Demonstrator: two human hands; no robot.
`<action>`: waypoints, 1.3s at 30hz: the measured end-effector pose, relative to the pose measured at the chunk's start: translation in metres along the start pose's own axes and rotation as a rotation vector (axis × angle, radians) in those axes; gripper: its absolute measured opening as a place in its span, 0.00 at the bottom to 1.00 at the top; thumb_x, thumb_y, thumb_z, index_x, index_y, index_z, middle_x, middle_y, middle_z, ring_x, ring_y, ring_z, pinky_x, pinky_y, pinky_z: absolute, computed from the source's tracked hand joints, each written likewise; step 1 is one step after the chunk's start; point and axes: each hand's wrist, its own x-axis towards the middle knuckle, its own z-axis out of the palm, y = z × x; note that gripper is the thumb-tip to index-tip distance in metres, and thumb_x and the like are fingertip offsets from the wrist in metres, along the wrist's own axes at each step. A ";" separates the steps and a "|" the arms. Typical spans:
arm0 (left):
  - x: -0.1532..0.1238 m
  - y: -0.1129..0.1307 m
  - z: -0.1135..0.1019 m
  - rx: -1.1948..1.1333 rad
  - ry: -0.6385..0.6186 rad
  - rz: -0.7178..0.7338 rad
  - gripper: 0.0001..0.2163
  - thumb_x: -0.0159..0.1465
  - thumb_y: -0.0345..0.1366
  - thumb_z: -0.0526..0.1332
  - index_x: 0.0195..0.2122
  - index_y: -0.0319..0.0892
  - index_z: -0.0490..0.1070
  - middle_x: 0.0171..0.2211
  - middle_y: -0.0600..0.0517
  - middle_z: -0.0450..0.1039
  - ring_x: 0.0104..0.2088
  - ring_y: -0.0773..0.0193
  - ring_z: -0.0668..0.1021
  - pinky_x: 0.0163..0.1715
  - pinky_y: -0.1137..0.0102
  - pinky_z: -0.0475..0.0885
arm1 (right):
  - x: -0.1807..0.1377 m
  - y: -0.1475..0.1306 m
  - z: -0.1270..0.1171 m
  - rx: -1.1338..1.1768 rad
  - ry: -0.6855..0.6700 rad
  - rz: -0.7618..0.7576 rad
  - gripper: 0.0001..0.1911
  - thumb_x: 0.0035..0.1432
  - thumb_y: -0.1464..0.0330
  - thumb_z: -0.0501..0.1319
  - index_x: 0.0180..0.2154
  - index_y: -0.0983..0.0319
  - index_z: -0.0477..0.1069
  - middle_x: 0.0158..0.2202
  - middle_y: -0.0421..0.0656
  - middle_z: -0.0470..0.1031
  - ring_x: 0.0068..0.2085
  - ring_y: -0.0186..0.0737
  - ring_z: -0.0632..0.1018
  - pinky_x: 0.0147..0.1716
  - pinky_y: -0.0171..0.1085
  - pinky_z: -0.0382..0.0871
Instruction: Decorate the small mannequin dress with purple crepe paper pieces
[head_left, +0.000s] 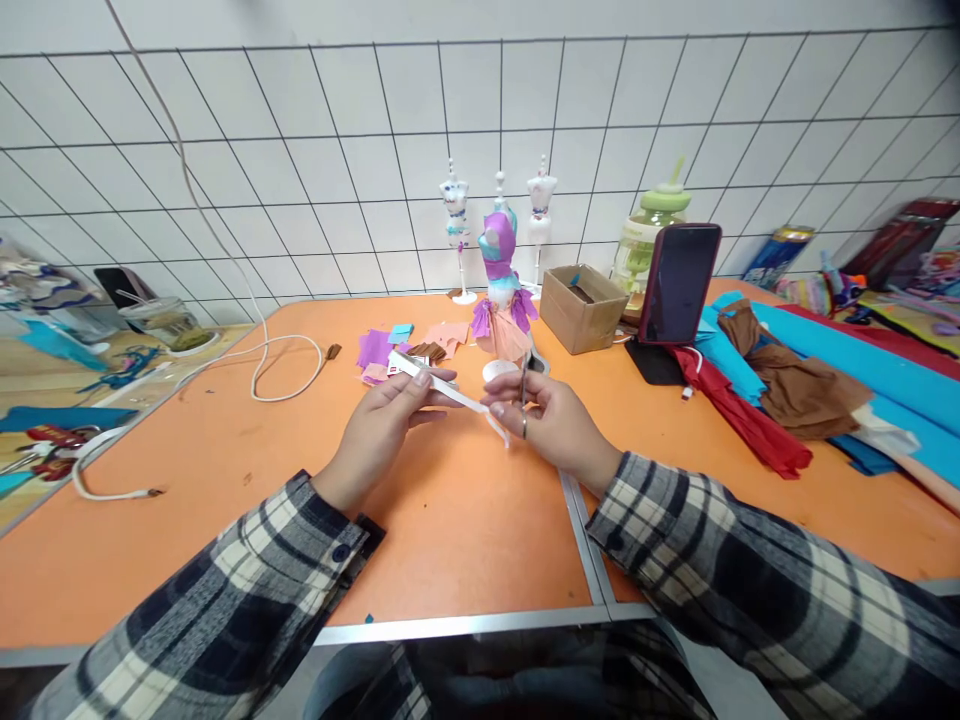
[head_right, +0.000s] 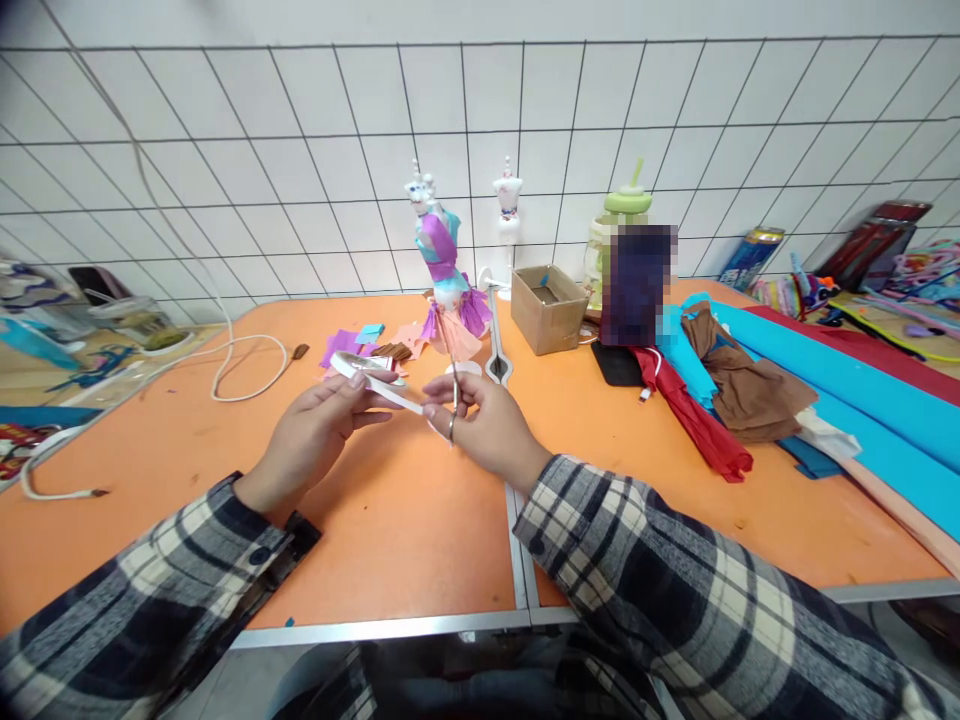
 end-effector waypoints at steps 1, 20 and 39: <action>-0.001 -0.001 0.001 0.009 -0.012 -0.006 0.17 0.65 0.49 0.63 0.45 0.41 0.78 0.44 0.44 0.82 0.45 0.56 0.82 0.42 0.68 0.77 | -0.001 0.000 0.001 -0.022 -0.045 0.025 0.13 0.52 0.63 0.66 0.39 0.62 0.73 0.38 0.44 0.78 0.39 0.38 0.77 0.39 0.38 0.70; -0.001 -0.007 0.008 -0.145 -0.276 -0.174 0.36 0.53 0.30 0.73 0.62 0.41 0.60 0.30 0.55 0.77 0.31 0.66 0.80 0.39 0.68 0.74 | -0.003 0.002 0.004 -0.043 -0.164 -0.020 0.06 0.48 0.69 0.63 0.31 0.62 0.68 0.29 0.38 0.70 0.30 0.32 0.70 0.31 0.33 0.65; -0.007 -0.001 0.012 -0.353 -0.257 -0.225 0.28 0.54 0.26 0.71 0.55 0.43 0.67 0.36 0.54 0.72 0.31 0.68 0.75 0.24 0.76 0.68 | -0.005 0.001 0.008 0.285 -0.297 0.188 0.19 0.42 0.71 0.71 0.32 0.60 0.63 0.33 0.35 0.69 0.33 0.31 0.75 0.38 0.35 0.72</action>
